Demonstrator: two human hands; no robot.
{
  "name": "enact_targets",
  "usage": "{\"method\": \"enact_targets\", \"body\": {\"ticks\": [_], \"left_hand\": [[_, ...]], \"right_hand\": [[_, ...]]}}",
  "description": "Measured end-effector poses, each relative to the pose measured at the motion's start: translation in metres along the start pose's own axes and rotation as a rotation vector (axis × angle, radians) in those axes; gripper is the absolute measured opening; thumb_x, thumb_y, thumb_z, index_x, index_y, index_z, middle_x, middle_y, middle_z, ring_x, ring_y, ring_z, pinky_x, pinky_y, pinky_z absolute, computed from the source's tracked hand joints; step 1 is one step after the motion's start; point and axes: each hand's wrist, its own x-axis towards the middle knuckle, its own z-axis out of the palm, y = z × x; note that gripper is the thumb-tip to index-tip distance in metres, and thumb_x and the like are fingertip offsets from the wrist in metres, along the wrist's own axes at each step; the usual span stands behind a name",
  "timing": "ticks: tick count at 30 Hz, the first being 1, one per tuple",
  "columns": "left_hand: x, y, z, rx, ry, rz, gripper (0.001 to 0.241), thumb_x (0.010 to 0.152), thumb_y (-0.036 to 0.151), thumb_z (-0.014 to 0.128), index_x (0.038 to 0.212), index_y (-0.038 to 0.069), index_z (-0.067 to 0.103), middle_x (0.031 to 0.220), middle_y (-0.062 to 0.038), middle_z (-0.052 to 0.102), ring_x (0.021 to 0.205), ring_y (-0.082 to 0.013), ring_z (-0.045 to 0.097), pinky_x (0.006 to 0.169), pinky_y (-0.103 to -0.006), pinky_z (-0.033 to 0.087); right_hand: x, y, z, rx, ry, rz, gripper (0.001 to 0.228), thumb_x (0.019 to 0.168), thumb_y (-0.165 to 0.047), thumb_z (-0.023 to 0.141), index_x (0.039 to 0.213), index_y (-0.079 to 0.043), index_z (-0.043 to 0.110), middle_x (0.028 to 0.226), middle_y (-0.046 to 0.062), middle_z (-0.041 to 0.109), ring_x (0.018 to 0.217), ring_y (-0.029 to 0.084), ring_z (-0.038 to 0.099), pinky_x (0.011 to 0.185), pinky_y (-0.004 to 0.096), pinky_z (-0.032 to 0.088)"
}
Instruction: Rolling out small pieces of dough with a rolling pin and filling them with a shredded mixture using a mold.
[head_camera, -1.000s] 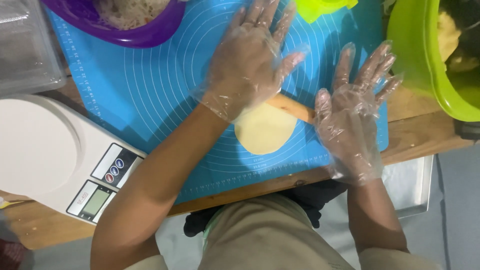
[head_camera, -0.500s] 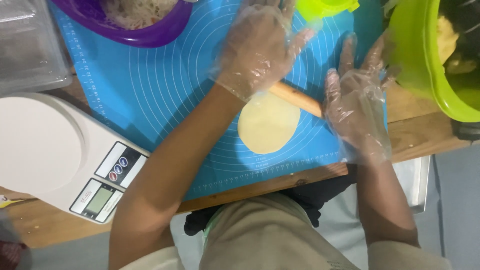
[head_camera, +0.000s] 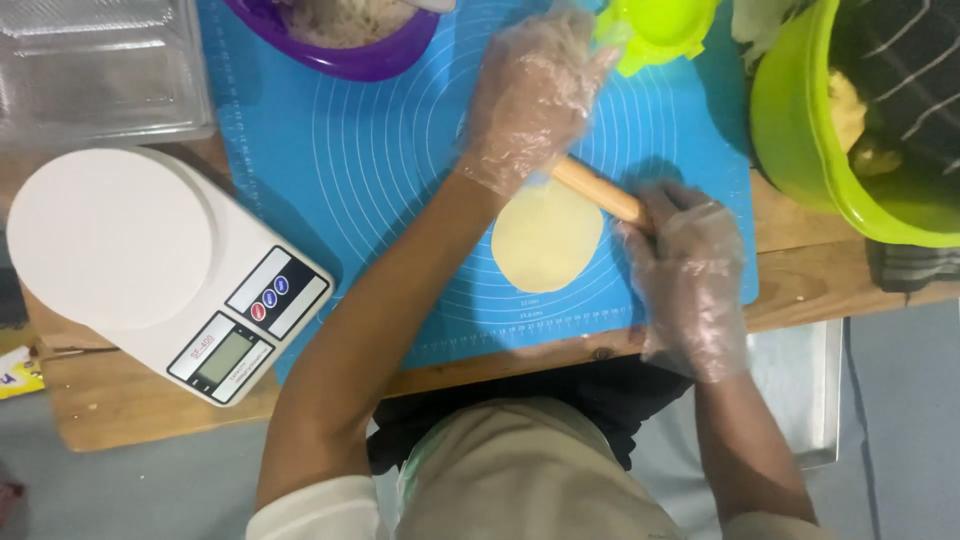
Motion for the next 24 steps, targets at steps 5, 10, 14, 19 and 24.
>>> {"method": "enact_targets", "body": {"ticks": [5,10,14,19,24], "left_hand": [[-0.013,-0.004,-0.009,-0.465,-0.066,-0.050,0.021,0.102,0.032,0.059,0.089,0.016,0.060,0.072,0.009,0.051,0.057,-0.0036,0.049,0.045,-0.0152,0.045],[-0.031,0.013,-0.084,-0.028,-0.355,0.025,0.024,0.110,0.028,0.042,0.109,0.010,0.059,0.094,-0.003,0.060,0.072,-0.0163,0.057,0.057,-0.0284,0.051],[-0.069,0.036,-0.121,0.220,-0.447,-0.025,0.047,0.112,0.043,0.036,0.130,0.003,0.052,0.139,-0.019,0.058,0.132,-0.0322,0.056,0.106,-0.0431,0.051],[-0.114,0.051,-0.115,0.253,-0.642,-0.170,0.072,0.108,0.056,0.019,0.158,0.005,0.030,0.167,-0.017,0.025,0.155,-0.0317,0.021,0.125,-0.0519,0.017],[-0.107,0.048,-0.105,0.350,-0.681,-0.160,0.080,0.106,0.063,0.010,0.163,0.006,0.012,0.170,-0.017,0.004,0.158,-0.0327,0.002,0.129,-0.0503,0.004]], "right_hand": [[-0.001,0.031,0.031,-0.375,0.257,-0.119,0.036,0.091,-0.037,0.082,0.121,-0.017,0.078,0.095,0.008,0.072,0.079,0.023,0.060,0.068,0.034,0.047],[0.009,0.023,0.009,-0.116,0.232,-0.294,0.034,0.090,-0.028,0.087,0.115,-0.007,0.078,0.086,0.013,0.072,0.074,0.031,0.067,0.062,0.043,0.049],[0.001,0.017,0.005,0.121,-0.011,-0.216,0.035,0.088,-0.024,0.079,0.121,-0.012,0.077,0.108,0.008,0.078,0.100,0.027,0.069,0.088,0.042,0.053],[-0.014,0.021,0.012,0.207,-0.051,-0.260,0.043,0.089,-0.027,0.078,0.129,-0.013,0.069,0.129,0.006,0.071,0.110,0.031,0.060,0.096,0.045,0.047],[-0.002,0.021,0.013,-0.231,0.328,-0.369,0.082,0.105,-0.064,0.025,0.149,-0.006,0.061,0.123,0.018,0.073,0.096,0.023,0.069,0.073,0.027,0.056]]}}
